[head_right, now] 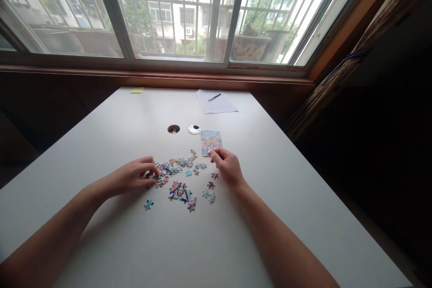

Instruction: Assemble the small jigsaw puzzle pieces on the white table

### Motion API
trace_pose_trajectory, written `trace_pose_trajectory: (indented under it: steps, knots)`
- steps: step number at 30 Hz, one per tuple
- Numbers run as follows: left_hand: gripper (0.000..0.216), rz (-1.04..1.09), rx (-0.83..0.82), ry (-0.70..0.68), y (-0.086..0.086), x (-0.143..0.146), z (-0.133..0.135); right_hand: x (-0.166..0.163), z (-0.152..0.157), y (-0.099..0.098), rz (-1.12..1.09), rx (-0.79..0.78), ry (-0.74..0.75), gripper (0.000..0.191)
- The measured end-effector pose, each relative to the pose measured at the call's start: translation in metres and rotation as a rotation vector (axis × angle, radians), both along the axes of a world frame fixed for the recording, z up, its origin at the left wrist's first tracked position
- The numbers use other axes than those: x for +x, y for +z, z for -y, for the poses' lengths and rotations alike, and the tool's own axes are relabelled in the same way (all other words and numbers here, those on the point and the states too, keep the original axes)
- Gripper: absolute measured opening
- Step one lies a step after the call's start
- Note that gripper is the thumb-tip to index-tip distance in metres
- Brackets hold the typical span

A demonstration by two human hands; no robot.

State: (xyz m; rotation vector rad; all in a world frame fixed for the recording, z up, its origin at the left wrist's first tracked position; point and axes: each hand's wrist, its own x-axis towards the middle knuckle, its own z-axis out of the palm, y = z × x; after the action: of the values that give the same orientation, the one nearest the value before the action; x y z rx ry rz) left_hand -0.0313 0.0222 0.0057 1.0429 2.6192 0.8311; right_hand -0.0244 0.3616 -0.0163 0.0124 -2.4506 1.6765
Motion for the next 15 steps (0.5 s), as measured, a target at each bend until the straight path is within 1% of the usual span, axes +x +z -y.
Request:
trace_pose_trajectory:
  steps: [10,15]
  knots:
    - [0.012,-0.022,0.027,-0.072,-0.0006,0.0005,-0.0020,-0.0016,-0.0010,-0.0037,-0.028,0.065,0.010,0.031]
    - [0.012,-0.013,0.046,-0.114,-0.0015,0.0015,-0.0021,0.0004,0.0002,-0.0017,-0.058,0.172,0.043,0.027]
